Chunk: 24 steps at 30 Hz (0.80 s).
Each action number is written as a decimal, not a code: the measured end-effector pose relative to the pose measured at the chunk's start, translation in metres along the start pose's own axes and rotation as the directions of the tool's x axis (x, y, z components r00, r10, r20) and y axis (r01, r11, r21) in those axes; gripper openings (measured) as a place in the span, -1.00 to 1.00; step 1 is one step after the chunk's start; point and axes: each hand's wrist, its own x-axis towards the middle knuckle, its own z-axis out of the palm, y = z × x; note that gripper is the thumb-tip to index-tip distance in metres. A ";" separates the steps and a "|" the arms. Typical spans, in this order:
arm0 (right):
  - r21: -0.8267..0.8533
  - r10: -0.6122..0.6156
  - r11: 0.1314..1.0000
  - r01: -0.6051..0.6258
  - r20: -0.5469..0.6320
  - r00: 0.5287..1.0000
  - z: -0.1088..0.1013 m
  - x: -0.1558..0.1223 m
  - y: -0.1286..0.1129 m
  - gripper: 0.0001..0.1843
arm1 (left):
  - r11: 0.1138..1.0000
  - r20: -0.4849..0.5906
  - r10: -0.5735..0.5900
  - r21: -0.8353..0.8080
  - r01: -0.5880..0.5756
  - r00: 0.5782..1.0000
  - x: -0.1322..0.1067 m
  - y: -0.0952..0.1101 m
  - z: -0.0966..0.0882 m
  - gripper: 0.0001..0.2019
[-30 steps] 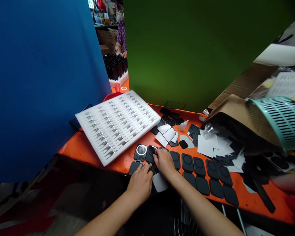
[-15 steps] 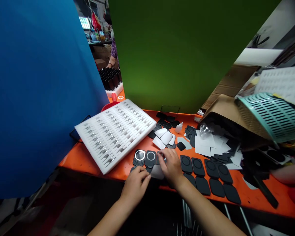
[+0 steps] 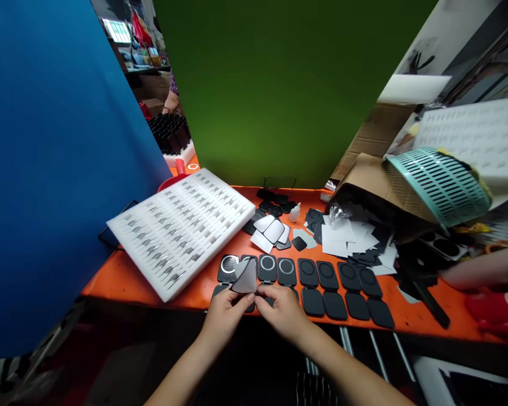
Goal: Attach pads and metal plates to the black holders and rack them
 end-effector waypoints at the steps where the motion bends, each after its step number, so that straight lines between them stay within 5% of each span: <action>1: 0.002 -0.003 1.000 0.003 0.016 1.000 -0.002 -0.001 0.001 -0.76 | 0.998 0.025 0.027 0.054 -0.028 0.999 0.000 0.000 -0.001 -0.76; 4: 0.026 0.028 0.999 -0.027 -0.031 0.999 -0.010 -0.003 0.011 -0.74 | 0.990 0.102 0.050 0.128 -0.063 0.994 0.005 0.002 0.002 -0.74; 7: 0.148 0.203 0.974 -0.174 -0.205 0.958 -0.036 -0.004 0.037 -0.75 | 0.991 0.086 0.049 0.118 -0.059 0.995 0.022 0.009 0.011 -0.72; 11: 0.175 0.438 0.897 -0.406 -0.468 0.767 -0.103 -0.016 0.086 -0.65 | 0.990 0.063 0.047 0.128 -0.055 0.997 0.074 0.021 0.030 -0.70; 13: 0.153 0.473 0.856 -0.494 -0.617 0.629 -0.135 -0.029 0.105 -0.62 | 0.989 0.031 0.040 0.142 -0.044 0.999 0.103 0.025 0.034 -0.67; 15: 0.109 0.459 0.830 -0.547 -0.691 0.559 -0.151 -0.042 0.114 -0.61 | 0.984 0.011 0.018 0.180 -0.020 1.000 0.123 0.028 0.033 -0.65; 17: 0.012 0.418 0.817 -0.576 -0.700 0.579 -0.148 -0.050 0.114 -0.62 | 0.974 0.004 0.008 0.226 -0.009 1.000 0.128 0.028 0.029 -0.67; 19: -0.121 0.336 0.827 -0.549 -0.677 0.655 -0.127 -0.050 0.105 -0.65 | 0.967 -0.002 0.016 0.256 -0.015 1.000 0.114 0.026 0.027 -0.69; 24: -0.311 0.016 0.935 -0.172 -0.447 0.895 -0.052 -0.028 0.060 -0.72 | 0.974 0.066 -0.052 0.223 0.036 0.996 0.044 0.013 0.038 -0.54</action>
